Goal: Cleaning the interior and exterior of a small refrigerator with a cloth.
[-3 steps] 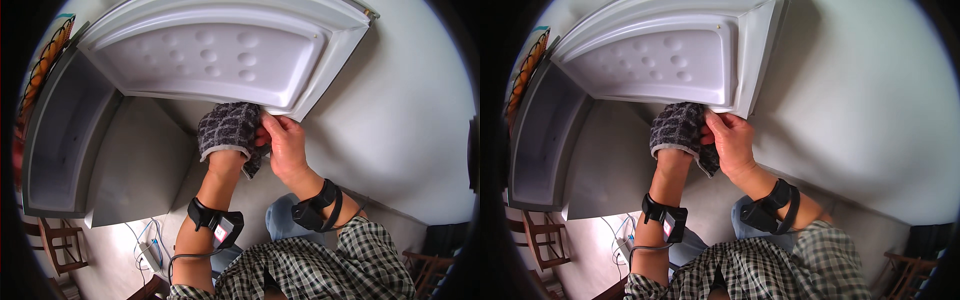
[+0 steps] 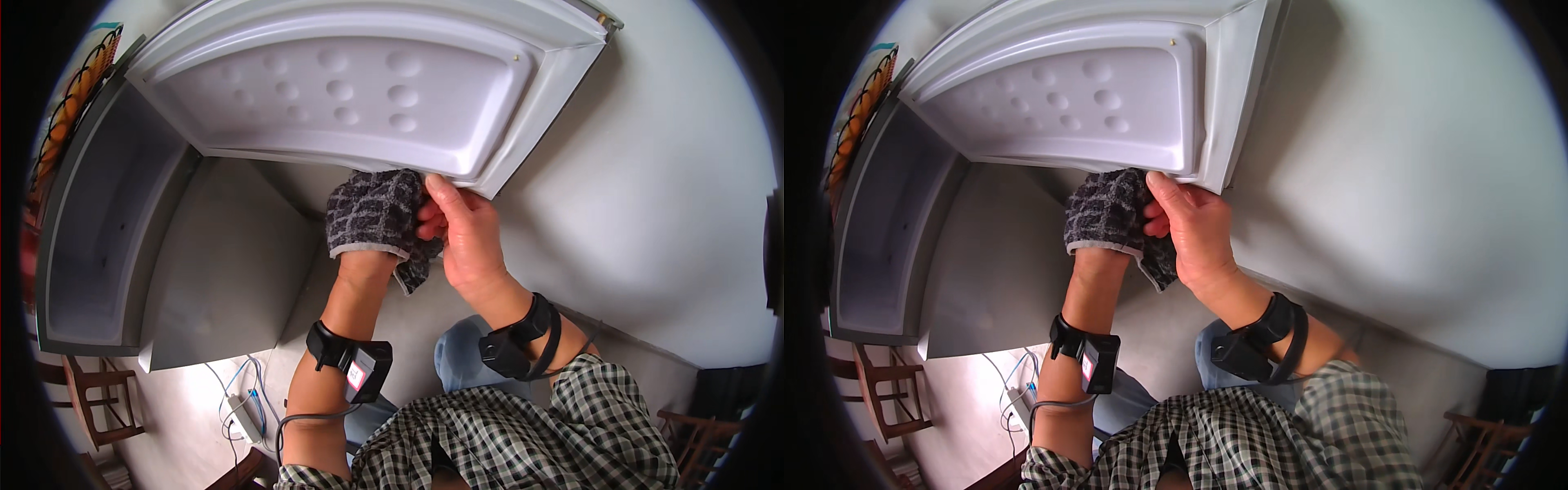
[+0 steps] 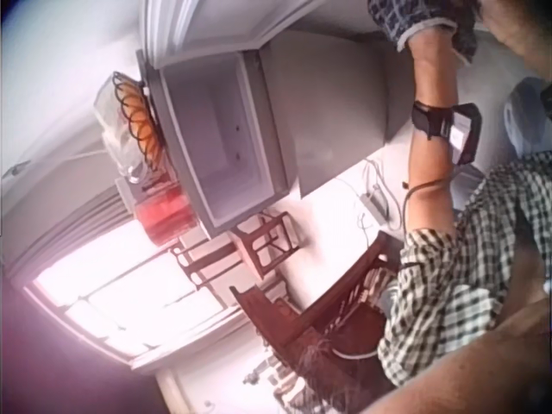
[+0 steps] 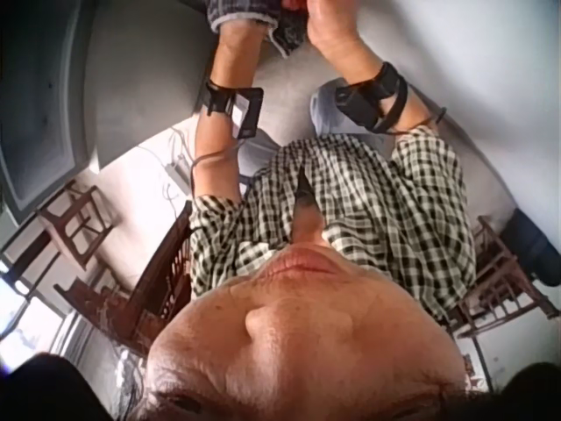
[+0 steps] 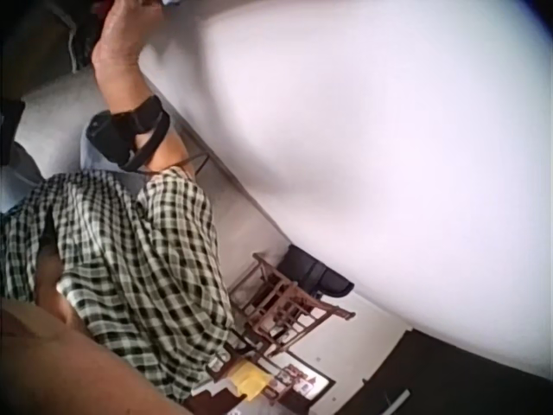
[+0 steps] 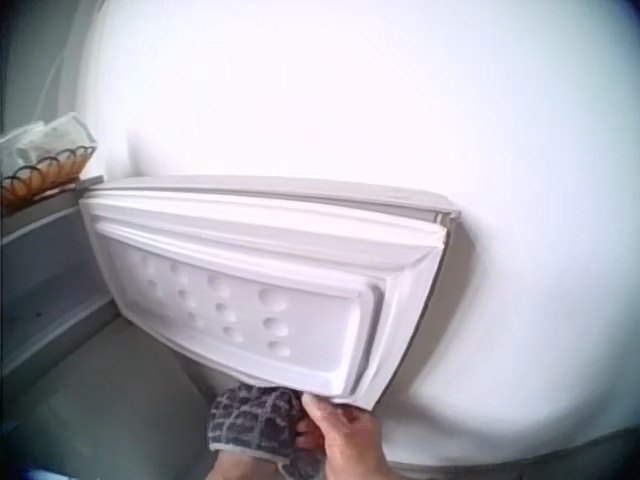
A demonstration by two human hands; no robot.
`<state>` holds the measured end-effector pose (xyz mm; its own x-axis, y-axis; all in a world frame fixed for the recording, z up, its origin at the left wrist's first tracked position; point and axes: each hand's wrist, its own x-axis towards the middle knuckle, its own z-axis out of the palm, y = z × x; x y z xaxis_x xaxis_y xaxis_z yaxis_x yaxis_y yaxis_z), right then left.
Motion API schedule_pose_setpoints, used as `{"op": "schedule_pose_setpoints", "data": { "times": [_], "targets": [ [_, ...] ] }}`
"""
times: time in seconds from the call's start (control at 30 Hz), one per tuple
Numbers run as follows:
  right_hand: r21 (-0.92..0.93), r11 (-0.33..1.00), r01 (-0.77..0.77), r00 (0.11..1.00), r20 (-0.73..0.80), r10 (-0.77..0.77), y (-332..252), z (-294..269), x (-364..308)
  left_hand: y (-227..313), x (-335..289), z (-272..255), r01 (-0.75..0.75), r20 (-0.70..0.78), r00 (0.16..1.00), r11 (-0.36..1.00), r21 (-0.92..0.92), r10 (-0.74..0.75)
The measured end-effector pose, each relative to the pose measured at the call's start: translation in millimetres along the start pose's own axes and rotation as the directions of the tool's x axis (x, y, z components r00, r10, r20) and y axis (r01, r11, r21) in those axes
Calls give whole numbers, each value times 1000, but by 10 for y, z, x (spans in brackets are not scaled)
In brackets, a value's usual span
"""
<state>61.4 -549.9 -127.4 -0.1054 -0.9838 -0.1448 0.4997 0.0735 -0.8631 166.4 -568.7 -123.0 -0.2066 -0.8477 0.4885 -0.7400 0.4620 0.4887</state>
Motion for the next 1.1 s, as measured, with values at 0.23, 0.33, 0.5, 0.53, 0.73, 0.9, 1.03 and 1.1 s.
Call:
{"op": "schedule_pose_setpoints", "data": {
  "times": [0.23,0.33,0.5,0.53,0.73,0.9,1.03,1.1],
  "targets": [
    [-3,997,-81,995,-56,80,-63,60,-27,-115,-29,50,-82,-6,997,994,65,83],
    [15,997,-82,995,-53,82,-50,58,-8,-119,-39,51,-105,-2,994,990,96,106],
    [-32,997,-67,995,-72,65,-22,63,-17,-69,-50,-5,-133,6,991,981,140,133],
    [-64,996,-65,994,-91,59,-5,59,-13,-42,-43,-31,-157,47,988,955,252,150],
    [-6,1000,10,998,-68,-10,32,88,-34,-115,-96,112,126,-51,986,899,-420,-162],
    [34,999,18,999,-38,-17,-86,107,-82,-51,-10,9,36,-18,999,910,-413,-47],
    [-10,1000,4,999,-52,-4,-102,114,-56,-9,1,7,50,-81,993,943,-329,-81],
    [11,1000,-11,998,-58,12,-103,115,-36,-78,-14,34,75,-7,997,949,-307,-81]
  ]
}}
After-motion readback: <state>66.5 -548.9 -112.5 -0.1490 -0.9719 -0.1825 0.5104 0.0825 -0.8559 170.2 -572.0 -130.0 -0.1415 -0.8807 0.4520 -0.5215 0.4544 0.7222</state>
